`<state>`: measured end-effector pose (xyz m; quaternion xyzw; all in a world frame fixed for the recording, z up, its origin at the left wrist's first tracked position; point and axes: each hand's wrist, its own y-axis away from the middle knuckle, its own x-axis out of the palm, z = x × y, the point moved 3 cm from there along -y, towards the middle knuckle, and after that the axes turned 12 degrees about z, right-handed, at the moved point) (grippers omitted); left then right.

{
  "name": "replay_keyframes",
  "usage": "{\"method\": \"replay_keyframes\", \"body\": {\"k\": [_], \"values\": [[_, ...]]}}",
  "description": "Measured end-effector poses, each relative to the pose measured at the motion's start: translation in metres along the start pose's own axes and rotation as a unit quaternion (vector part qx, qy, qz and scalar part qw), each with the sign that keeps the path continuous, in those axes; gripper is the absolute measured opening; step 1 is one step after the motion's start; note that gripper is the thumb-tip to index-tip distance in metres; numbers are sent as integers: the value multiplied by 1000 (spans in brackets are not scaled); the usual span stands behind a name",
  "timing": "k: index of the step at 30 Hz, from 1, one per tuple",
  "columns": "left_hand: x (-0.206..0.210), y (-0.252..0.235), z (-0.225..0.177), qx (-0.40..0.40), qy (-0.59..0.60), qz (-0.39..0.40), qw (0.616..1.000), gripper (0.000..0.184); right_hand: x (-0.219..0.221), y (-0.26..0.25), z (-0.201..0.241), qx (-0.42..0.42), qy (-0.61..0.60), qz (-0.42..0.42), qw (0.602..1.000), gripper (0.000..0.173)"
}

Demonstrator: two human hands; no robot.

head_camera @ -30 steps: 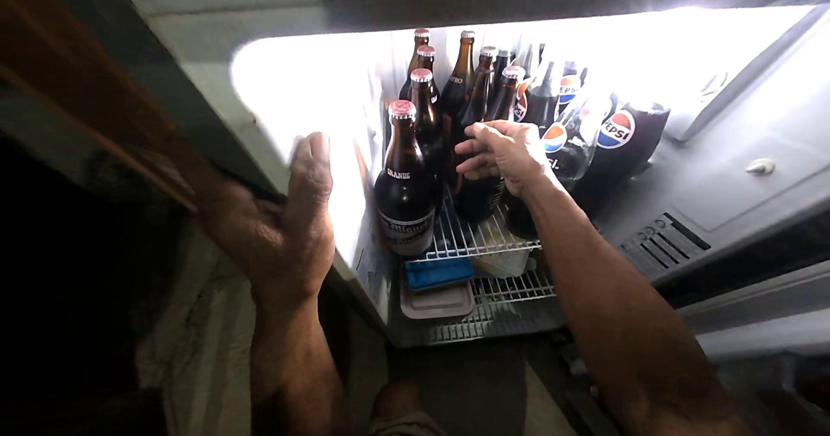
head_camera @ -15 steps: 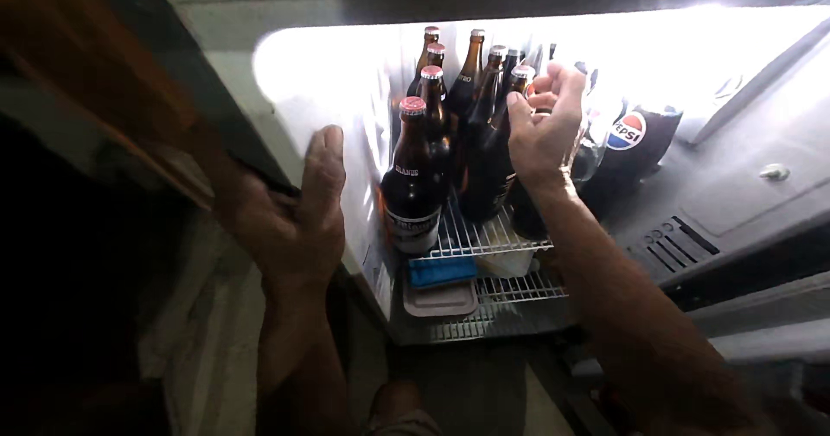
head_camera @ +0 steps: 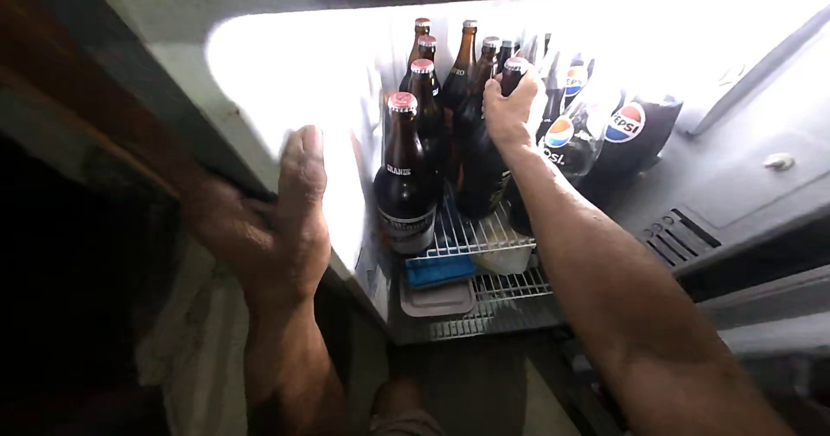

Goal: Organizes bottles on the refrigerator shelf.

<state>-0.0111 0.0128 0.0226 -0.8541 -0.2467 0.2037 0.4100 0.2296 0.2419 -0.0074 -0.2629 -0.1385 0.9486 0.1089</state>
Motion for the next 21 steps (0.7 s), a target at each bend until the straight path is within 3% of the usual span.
{"method": "replay_keyframes", "body": {"k": [10, 21], "values": [[-3, -1, 9, 2, -2, 1, 1000, 71, 4, 2, 1, -12, -14, -24, 1000, 38], [-1, 0, 5, -10, 5, -3, 1000, 57, 4, 4, -6, -55, -48, -42, 996, 25]]}}
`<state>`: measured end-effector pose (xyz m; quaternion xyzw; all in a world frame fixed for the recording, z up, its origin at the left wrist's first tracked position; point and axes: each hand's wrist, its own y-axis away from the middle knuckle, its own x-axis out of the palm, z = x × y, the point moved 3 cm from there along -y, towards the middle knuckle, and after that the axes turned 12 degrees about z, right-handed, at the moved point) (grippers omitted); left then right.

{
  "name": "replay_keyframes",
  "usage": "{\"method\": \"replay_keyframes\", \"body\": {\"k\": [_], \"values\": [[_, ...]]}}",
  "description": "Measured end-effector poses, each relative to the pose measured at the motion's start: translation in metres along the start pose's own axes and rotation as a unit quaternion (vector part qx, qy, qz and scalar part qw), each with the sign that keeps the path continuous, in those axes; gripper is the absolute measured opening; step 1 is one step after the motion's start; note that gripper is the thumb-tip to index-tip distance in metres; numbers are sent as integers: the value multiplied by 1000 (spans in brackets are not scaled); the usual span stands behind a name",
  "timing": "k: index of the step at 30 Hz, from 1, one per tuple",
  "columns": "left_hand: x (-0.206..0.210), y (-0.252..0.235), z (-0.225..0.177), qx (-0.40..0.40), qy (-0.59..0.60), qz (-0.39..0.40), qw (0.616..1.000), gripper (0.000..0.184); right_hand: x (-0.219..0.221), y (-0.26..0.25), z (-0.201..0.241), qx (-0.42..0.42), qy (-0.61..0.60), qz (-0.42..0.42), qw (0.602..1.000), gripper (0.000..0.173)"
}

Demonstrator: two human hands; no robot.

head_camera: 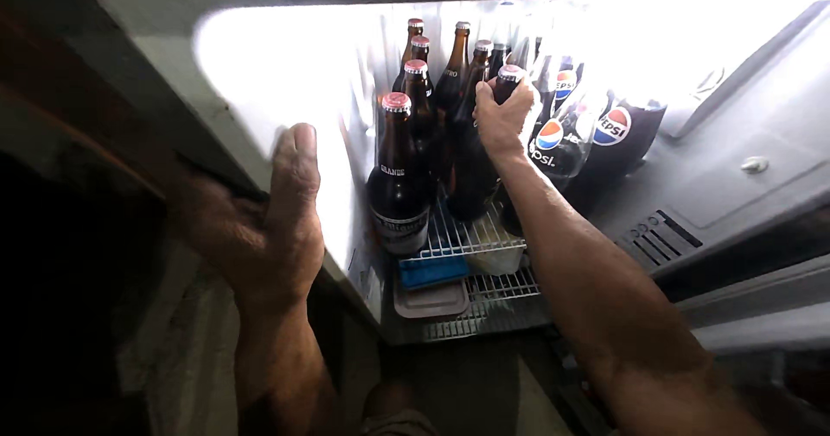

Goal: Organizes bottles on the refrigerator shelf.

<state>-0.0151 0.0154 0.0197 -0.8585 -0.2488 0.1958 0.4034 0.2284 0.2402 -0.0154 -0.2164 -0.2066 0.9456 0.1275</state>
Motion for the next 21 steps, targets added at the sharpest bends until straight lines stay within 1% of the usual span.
{"method": "replay_keyframes", "body": {"k": [4, 7, 9, 12, 14, 18, 21], "values": [[1, -1, -3, 9, -3, -2, 1000, 55, -2, 2, -2, -46, -51, -17, 998, 19], [1, -1, -3, 2, -20, 1, 1000, 59, -10, 15, 3, -56, -35, -11, 998, 17], [2, -1, -6, -4, -27, -3, 1000, 58, -15, 27, 8, -59, -24, -14, 998, 18], [2, -1, -9, 5, -21, 7, 1000, 62, -21, 47, 14, -110, -53, -40, 992, 13], [2, -1, -11, -7, -16, 16, 1000, 66, -25, 54, 16, -136, -89, -39, 986, 10], [2, -2, -11, -2, -29, 17, 999, 71, -32, 53, 24, -112, -95, -19, 989, 13], [4, -4, -10, 28, -35, 8, 999, 71, -36, 60, 30, -129, -94, 1, 987, 13]]}}
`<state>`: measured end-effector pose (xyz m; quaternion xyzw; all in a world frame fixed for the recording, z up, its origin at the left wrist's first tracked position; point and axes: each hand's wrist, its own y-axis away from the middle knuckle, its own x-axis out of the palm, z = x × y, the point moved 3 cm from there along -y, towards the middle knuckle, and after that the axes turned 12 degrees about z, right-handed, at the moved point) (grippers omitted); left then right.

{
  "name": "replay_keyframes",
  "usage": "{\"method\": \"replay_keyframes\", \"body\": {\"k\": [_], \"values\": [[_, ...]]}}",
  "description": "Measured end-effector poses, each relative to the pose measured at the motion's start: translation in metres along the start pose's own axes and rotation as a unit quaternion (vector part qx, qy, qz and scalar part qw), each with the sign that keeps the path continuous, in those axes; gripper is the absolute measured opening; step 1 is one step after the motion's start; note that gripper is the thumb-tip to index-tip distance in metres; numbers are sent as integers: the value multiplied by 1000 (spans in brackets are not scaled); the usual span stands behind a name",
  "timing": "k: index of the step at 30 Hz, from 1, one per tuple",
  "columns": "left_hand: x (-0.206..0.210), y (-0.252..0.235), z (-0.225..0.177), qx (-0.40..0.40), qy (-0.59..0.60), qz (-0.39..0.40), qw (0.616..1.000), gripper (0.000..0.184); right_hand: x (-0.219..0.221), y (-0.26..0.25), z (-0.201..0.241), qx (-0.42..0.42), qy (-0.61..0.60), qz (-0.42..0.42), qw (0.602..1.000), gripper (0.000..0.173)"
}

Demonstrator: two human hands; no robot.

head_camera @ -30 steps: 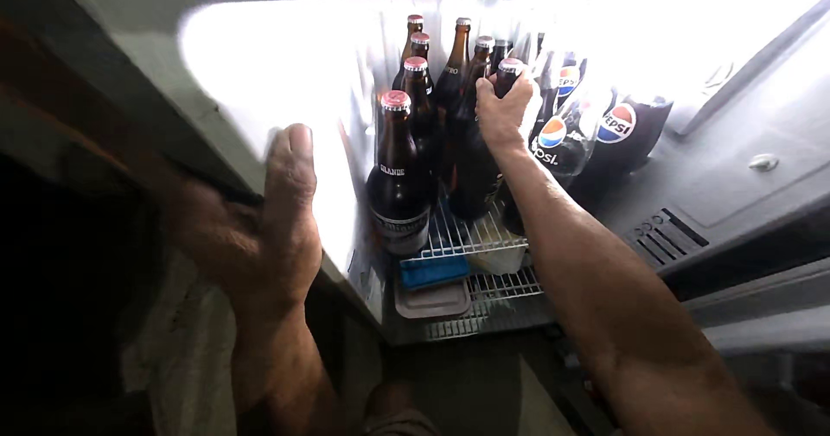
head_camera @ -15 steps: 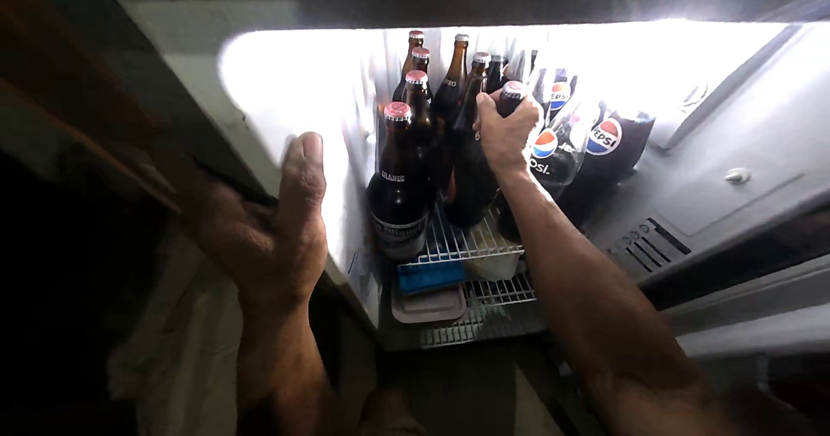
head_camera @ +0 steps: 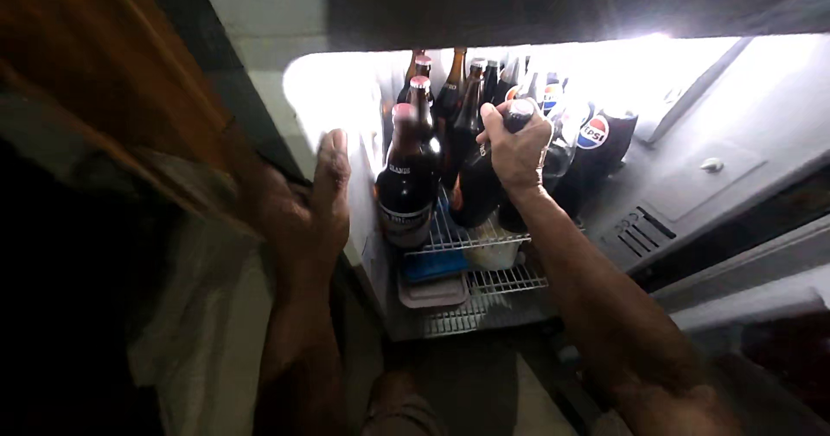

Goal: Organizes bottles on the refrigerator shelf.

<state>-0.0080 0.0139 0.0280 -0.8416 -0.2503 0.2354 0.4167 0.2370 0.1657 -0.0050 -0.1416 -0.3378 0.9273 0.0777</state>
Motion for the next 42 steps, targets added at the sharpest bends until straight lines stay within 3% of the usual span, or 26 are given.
{"method": "replay_keyframes", "body": {"k": [7, 12, 14, 16, 23, 28, 34, 38, 40, 42], "values": [[0, -2, -3, -18, -49, 1, 999, 73, -29, 11, 45, -28, -26, 46, 998, 7], [0, 3, -2, -35, -10, 18, 999, 67, -56, 36, 73, -19, 16, 124, 992, 8], [1, 2, -1, -6, 9, 7, 1000, 63, -64, 53, 74, -6, 18, 171, 985, 13], [2, 0, 0, 2, 23, 3, 1000, 60, -69, 72, 63, 25, 26, 214, 976, 22], [1, -3, 7, -2, 22, 5, 1000, 53, -65, 134, -20, 255, 126, 307, 908, 35], [0, -3, 10, -8, 18, 11, 1000, 67, -72, 156, -61, 278, 209, 294, 890, 38], [2, -2, 4, -9, 42, 3, 999, 58, -82, 163, -97, 337, 229, 295, 864, 41], [0, 1, 1, -34, 13, -24, 999, 63, -83, 167, -104, 344, 249, 305, 852, 47], [-1, 4, 3, -11, -10, -64, 998, 69, -83, 168, -106, 344, 247, 303, 854, 49], [-8, 22, 0, 49, -45, -103, 992, 63, -84, 171, -110, 342, 234, 294, 861, 51]]}}
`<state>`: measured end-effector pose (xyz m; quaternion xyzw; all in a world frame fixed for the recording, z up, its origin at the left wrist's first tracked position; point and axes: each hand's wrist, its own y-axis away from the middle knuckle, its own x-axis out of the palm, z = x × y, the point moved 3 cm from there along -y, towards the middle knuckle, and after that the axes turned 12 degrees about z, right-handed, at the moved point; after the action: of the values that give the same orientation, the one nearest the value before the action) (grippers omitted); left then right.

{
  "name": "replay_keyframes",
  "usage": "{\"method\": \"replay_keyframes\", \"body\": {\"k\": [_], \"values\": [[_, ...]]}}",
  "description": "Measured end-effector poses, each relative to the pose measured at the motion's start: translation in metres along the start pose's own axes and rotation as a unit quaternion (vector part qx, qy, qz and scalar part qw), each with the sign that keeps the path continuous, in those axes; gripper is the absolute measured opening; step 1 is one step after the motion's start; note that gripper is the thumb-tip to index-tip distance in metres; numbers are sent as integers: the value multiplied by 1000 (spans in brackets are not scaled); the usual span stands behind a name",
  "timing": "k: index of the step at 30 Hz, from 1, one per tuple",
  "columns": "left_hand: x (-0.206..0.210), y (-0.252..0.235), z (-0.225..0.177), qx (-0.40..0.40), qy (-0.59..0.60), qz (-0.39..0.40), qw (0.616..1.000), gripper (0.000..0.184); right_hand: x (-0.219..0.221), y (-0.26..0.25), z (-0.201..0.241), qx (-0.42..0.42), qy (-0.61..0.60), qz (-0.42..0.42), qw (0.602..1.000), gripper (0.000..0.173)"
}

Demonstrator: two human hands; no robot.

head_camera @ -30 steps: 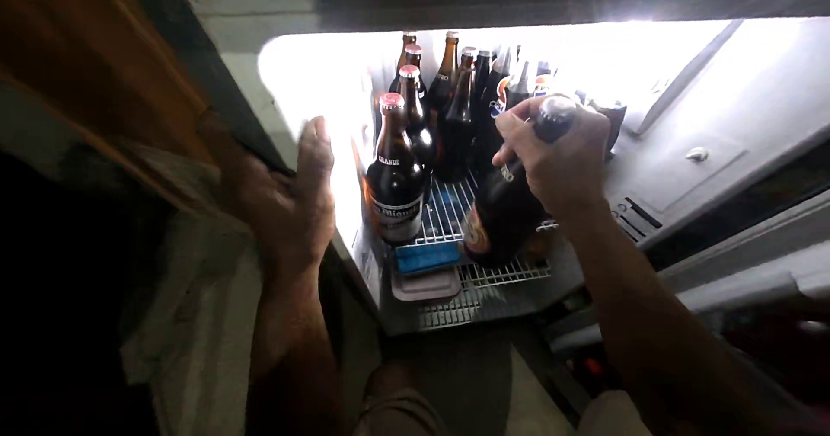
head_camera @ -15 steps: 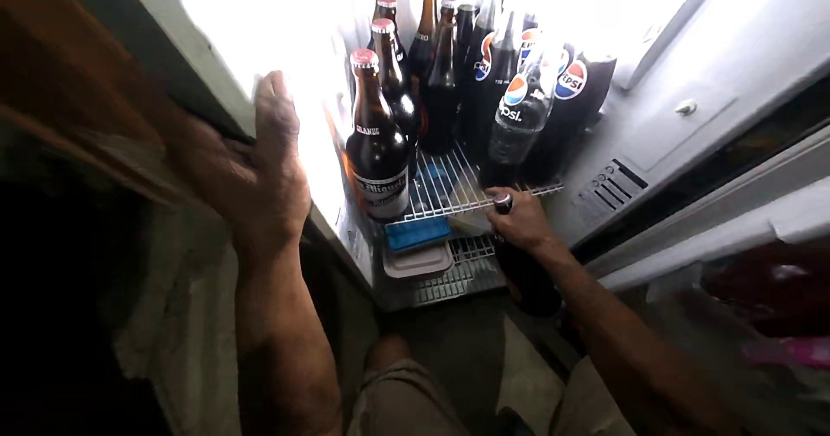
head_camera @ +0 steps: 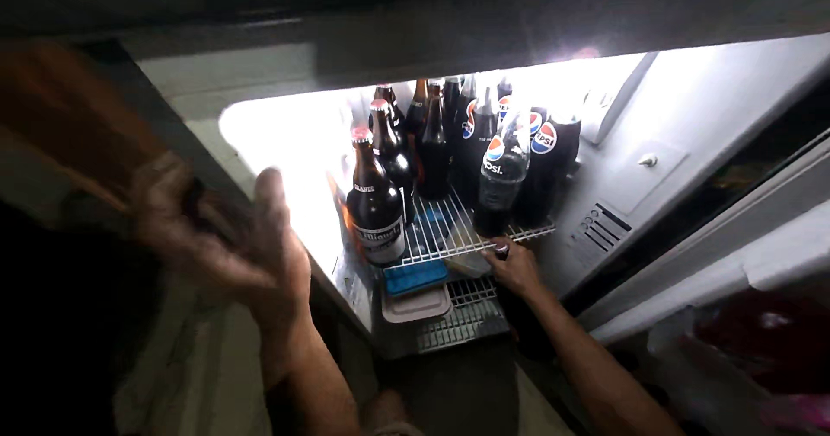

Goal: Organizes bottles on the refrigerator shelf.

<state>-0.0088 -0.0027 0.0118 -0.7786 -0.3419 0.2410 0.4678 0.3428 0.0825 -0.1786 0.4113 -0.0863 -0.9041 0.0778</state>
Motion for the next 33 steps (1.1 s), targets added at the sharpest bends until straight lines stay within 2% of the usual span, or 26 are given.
{"method": "replay_keyframes", "body": {"k": [2, 3, 5, 6, 8, 11, 12, 16, 19, 22, 27, 31, 33], "values": [[-3, 25, -32, 48, 0, -14, 999, 55, 2, -2, -2, -8, -16, -16, 1000, 50], [7, 39, -53, 66, 22, 16, 997, 47, 1, -2, 0, -6, -24, -23, 999, 48], [54, 50, -79, 88, 116, 110, 983, 30, 1, -2, 3, 13, -23, -33, 999, 45], [85, 48, -78, 79, 156, 150, 973, 25, 3, -1, 3, 21, -13, -36, 999, 44], [148, 31, -57, 16, 181, 191, 965, 33, 6, 0, 4, 35, 10, -42, 998, 46], [232, 1, -5, -163, 148, 259, 941, 59, 11, 2, 6, 38, 24, -59, 997, 46], [254, -6, 10, -200, 151, 275, 928, 64, 12, 2, 7, 38, 23, -65, 997, 45], [309, -23, 41, -208, 146, 304, 918, 64, 13, 2, 8, 41, 18, -83, 996, 43], [325, -27, 48, -247, 97, 353, 897, 64, 14, 3, 10, 46, 16, -79, 996, 43], [334, -22, 58, -270, 54, 367, 888, 62, 14, 3, 9, 42, 18, -85, 995, 42], [329, -17, 56, -235, 13, 318, 918, 62, 17, 3, 8, 25, 26, -109, 993, 40], [317, -7, 42, -195, 26, 291, 936, 48, 17, 2, 8, 35, 27, -107, 993, 41], [313, -2, 36, -176, 32, 291, 940, 47, 17, 3, 8, 38, 25, -100, 994, 42]]}}
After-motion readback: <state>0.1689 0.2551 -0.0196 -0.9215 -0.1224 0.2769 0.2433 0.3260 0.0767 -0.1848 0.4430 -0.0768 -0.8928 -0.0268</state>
